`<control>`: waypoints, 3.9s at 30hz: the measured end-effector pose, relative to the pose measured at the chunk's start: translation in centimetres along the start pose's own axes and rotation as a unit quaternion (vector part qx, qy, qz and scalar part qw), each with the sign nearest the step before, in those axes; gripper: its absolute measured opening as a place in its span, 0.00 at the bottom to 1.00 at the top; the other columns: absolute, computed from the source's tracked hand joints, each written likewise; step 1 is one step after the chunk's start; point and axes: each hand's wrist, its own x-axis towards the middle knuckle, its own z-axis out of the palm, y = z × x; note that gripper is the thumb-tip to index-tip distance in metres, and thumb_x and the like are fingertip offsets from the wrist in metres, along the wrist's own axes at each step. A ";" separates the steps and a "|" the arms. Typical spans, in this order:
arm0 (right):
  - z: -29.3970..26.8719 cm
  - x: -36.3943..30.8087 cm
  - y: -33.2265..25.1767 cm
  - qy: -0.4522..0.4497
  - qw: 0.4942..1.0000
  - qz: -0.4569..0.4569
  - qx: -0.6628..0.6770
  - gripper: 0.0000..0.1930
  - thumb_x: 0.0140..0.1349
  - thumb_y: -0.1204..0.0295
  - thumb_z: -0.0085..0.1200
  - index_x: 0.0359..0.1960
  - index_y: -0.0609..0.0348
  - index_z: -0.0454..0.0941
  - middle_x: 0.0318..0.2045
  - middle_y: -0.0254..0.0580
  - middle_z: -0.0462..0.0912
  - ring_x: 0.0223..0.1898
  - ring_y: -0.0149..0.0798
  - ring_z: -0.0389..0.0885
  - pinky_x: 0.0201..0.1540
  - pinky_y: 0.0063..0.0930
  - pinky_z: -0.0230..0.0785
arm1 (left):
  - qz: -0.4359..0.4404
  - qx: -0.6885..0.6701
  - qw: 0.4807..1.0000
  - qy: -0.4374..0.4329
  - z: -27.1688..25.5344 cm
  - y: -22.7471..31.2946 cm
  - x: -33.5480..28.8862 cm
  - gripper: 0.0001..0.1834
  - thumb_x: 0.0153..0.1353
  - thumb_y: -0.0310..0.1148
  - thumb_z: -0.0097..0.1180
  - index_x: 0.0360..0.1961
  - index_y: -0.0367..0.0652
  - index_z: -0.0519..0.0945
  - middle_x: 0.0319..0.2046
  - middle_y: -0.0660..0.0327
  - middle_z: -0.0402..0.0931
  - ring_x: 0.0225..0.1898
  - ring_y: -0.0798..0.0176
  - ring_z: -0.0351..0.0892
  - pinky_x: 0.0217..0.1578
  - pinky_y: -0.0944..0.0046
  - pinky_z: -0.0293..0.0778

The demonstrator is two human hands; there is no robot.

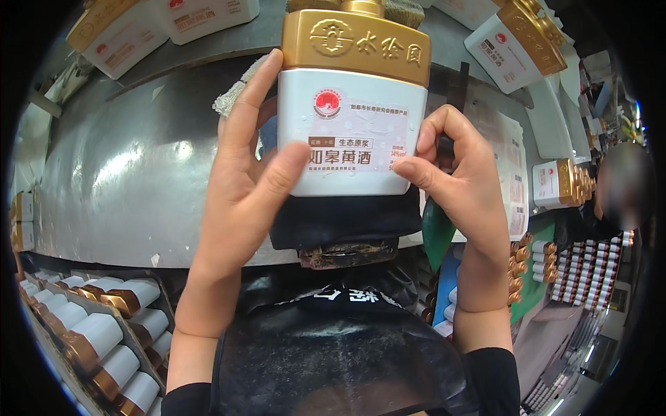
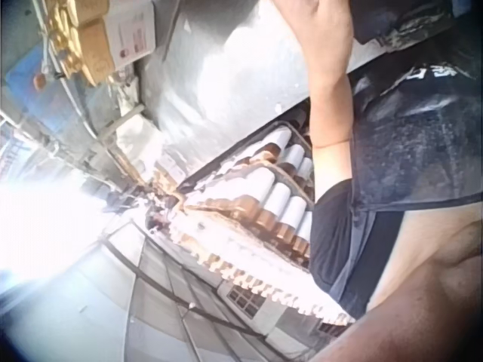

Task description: The person applies labels to white and gold bottles on a production line. They pick up a bottle, place a label on the back, smooth it with a green card, and then place the bottle on a wooden rack. The person repeats this process for multiple bottles.

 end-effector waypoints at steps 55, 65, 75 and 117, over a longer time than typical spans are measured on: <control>6.8 -7.4 0.3 -0.049 0.998 -0.040 -0.013 0.17 0.54 0.85 0.52 0.48 0.66 0.71 0.23 0.44 0.82 0.25 0.43 0.85 0.28 0.30 0.77 | 0.291 0.611 0.717 -0.167 0.6 1.6 3.0 0.26 0.56 0.31 0.51 0.56 0.63 0.82 0.70 0.48 0.57 0.75 0.43 0.39 0.70 0.48 0.36; 6.9 -7.3 0.5 -0.054 0.997 -0.046 -0.013 0.18 0.54 0.85 0.53 0.48 0.66 0.71 0.22 0.43 0.81 0.24 0.43 0.84 0.28 0.30 0.77 | 0.282 0.615 0.717 -0.170 0.6 1.7 3.0 0.26 0.56 0.30 0.50 0.57 0.63 0.81 0.71 0.47 0.56 0.75 0.43 0.40 0.70 0.48 0.32; 6.8 -7.3 0.6 -0.060 0.997 -0.048 -0.014 0.18 0.53 0.84 0.54 0.48 0.66 0.71 0.21 0.41 0.81 0.23 0.41 0.83 0.27 0.30 0.76 | 0.321 0.597 0.715 -0.169 0.2 1.0 3.3 0.26 0.57 0.27 0.51 0.57 0.63 0.81 0.70 0.46 0.57 0.74 0.44 0.42 0.69 0.50 0.34; -9.2 3.3 2.0 0.097 0.951 0.027 0.292 0.22 0.70 0.51 0.47 0.43 0.60 0.74 0.29 0.32 0.76 0.28 0.22 0.75 0.27 0.15 0.69 | 0.021 0.043 0.995 -0.087 -1.1 -0.2 0.5 0.46 0.60 0.31 0.61 0.74 0.44 0.46 0.67 0.47 0.45 0.71 0.51 0.50 0.67 0.49 0.62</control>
